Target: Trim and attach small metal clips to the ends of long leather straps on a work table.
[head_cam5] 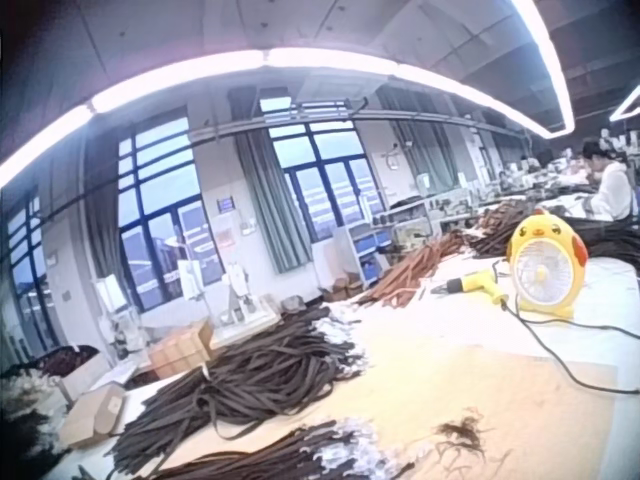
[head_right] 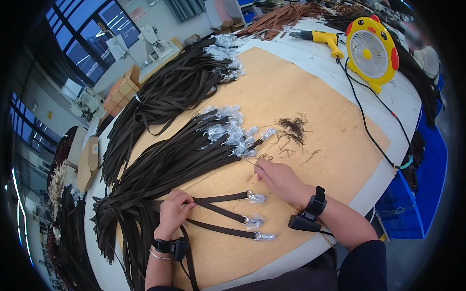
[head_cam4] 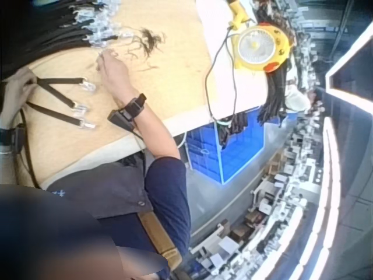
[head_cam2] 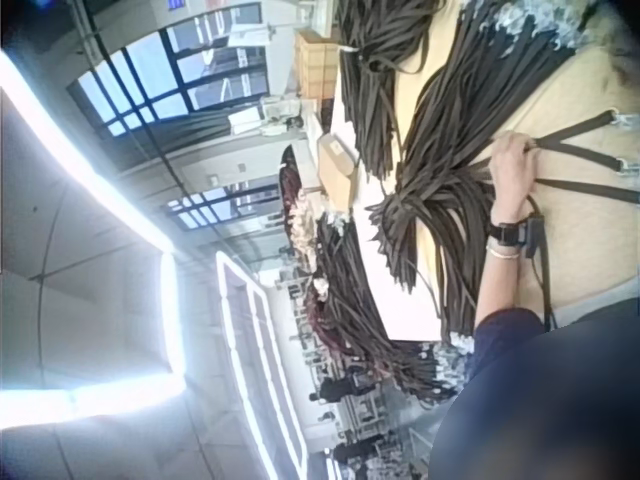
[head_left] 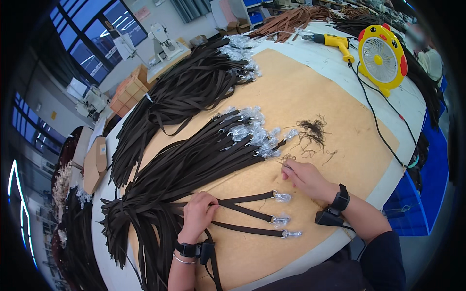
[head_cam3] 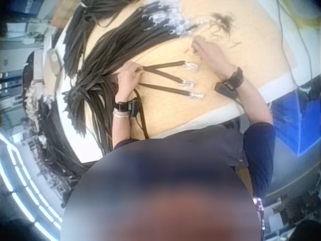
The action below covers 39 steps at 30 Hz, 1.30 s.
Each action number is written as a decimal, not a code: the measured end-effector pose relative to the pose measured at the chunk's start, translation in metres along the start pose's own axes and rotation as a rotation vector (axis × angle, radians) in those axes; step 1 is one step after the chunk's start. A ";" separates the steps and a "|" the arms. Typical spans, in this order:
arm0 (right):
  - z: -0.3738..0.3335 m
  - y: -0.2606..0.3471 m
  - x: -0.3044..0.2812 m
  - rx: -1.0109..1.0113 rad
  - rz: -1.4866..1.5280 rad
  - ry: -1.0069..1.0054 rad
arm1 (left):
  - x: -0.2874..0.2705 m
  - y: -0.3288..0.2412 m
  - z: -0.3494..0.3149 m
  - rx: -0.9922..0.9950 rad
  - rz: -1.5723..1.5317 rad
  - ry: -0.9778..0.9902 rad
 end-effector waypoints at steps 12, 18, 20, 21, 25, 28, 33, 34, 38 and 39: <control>-0.003 -0.002 0.006 -0.031 -0.098 0.048 | 0.011 0.024 0.012 -0.131 -1.058 -0.107; -0.001 0.002 -0.021 0.003 -0.122 -0.064 | 0.005 -0.024 0.050 -0.028 -1.069 0.031; 0.001 0.001 -0.037 -0.084 0.028 -0.189 | 0.016 -0.046 0.076 0.041 -0.889 0.090; 0.000 0.001 -0.044 -0.072 0.013 -0.201 | 0.022 -0.064 0.090 0.118 -0.698 0.101; -0.007 -0.014 -0.067 0.001 0.132 -0.337 | 0.058 -0.127 0.124 0.442 -0.190 0.130; -0.007 -0.029 -0.068 0.048 0.223 -0.346 | 0.062 -0.141 0.123 0.492 -0.044 0.181; 0.011 -0.046 0.000 0.061 0.820 0.065 | 0.034 -0.118 0.100 0.360 -0.126 0.094; 0.017 -0.051 0.010 0.054 0.826 0.066 | 0.035 -0.111 0.093 0.357 -0.117 0.096; 0.028 -0.075 0.011 0.108 0.919 0.104 | 0.050 -0.096 0.065 0.285 -0.086 0.247; 0.027 -0.085 -0.009 0.117 0.937 -0.048 | 0.053 -0.100 0.059 0.305 -0.146 0.359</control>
Point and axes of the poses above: each hand's wrist, its own z-axis towards the middle knuckle, its own x-axis out of the palm, y = z × x, the point moved 5 cm from there along z, towards the middle knuckle, and after that the axes turned 10 degrees about y, right-handed, at the moved point
